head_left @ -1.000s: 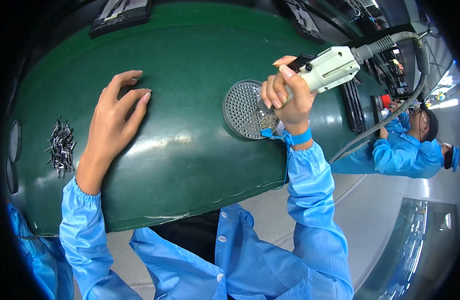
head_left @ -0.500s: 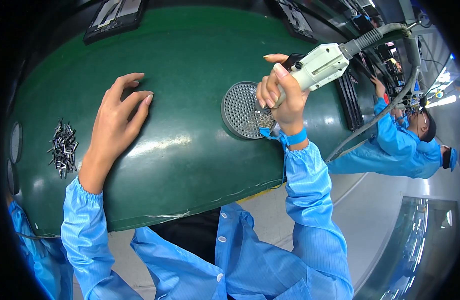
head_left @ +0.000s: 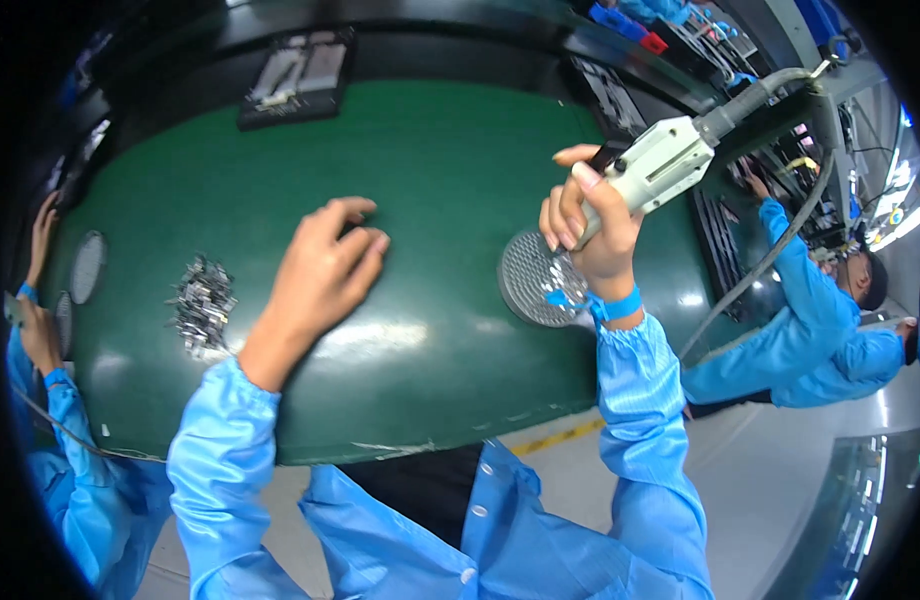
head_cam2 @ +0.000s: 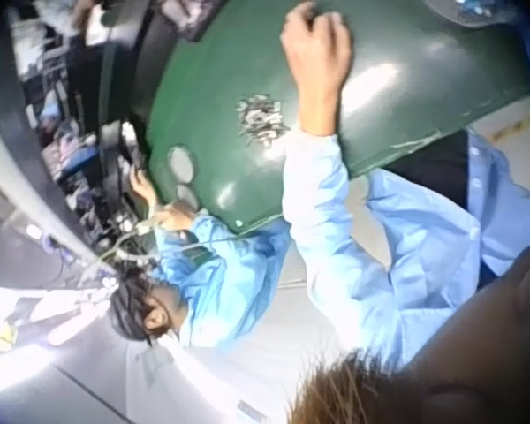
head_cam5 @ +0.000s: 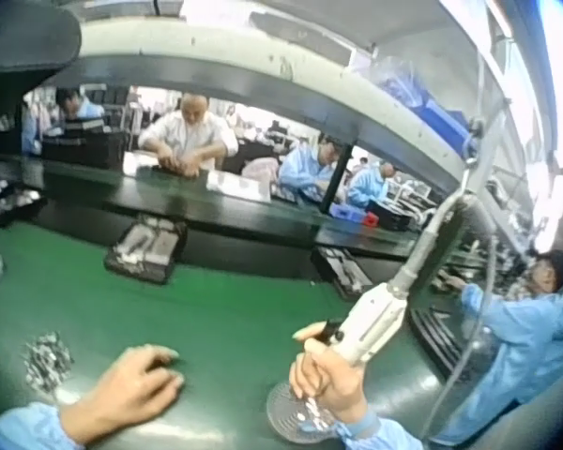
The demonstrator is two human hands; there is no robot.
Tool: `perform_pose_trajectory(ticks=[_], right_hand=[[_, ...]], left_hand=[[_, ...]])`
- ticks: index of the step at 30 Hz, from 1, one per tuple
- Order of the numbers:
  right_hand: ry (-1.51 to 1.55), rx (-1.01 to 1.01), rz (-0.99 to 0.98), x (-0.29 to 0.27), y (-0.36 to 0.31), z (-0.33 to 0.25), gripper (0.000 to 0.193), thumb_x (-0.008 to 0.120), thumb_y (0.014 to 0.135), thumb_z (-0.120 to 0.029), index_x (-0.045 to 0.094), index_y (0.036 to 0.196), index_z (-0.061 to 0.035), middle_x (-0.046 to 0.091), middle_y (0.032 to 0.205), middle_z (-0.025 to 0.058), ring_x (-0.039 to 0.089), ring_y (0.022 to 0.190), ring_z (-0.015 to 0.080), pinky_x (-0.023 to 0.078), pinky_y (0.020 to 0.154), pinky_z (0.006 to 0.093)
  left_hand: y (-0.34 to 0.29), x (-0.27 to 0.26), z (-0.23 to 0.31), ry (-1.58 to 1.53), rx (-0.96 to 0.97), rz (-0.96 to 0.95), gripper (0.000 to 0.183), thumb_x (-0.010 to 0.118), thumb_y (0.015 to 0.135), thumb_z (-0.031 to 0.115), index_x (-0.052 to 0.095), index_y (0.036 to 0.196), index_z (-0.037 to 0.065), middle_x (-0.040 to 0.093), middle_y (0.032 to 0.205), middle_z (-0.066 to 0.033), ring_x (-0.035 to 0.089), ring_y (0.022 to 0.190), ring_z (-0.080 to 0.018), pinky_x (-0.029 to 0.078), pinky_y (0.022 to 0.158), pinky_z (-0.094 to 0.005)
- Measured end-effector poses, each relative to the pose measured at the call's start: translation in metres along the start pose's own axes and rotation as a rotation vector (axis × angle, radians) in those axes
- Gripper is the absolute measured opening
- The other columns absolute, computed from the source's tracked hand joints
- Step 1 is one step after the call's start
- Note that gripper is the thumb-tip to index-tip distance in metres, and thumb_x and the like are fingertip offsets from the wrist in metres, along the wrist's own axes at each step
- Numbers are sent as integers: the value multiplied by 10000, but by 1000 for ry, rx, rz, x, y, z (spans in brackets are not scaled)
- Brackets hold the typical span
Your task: The person fastens screws into an electronic device on an assembly line using an electric screwdriver.
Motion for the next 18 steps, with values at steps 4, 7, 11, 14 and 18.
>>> perform_pose_trajectory(ticks=[4,7,11,14,18], right_hand=[[8,18,5,9,10,12,181,571,897,-69,581,996,83,428,509,15,417,379,107,400,387,283],[-21,1,21,4,8,16,180,580,896,-70,583,992,82,434,511,6,420,383,94,401,386,275],[-20,6,34,-12,4,15,181,587,893,-66,586,1005,77,435,513,2,423,383,90,398,384,270],[-21,-18,72,-20,4,10,188,587,892,-65,586,1020,73,434,511,2,421,380,89,396,384,268],[-37,-31,83,-24,6,8,200,587,893,-58,586,1042,75,436,511,2,423,379,90,395,385,267]], left_hand=[[3,-4,8,-34,42,77,162,697,814,50,576,725,-11,610,923,-129,584,800,-301,475,715,-395],[0,-4,9,-33,71,133,223,696,814,24,541,654,10,560,732,-84,535,664,-263,425,631,-376],[1,-4,12,60,71,86,326,696,813,50,485,565,36,481,576,-79,496,566,-256,392,584,-378],[3,-5,12,54,81,89,372,685,824,54,444,540,46,444,512,-76,448,482,-254,360,525,-376],[2,-2,13,-5,75,69,404,665,857,30,416,539,47,439,499,-85,400,430,-273,319,478,-385]])
Point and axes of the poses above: each hand's wrist, its own y-axis towards the middle knuckle, its own x-axis out of the palm, z = x × y, the point moved 8 cm from there along y, towards the middle knuckle
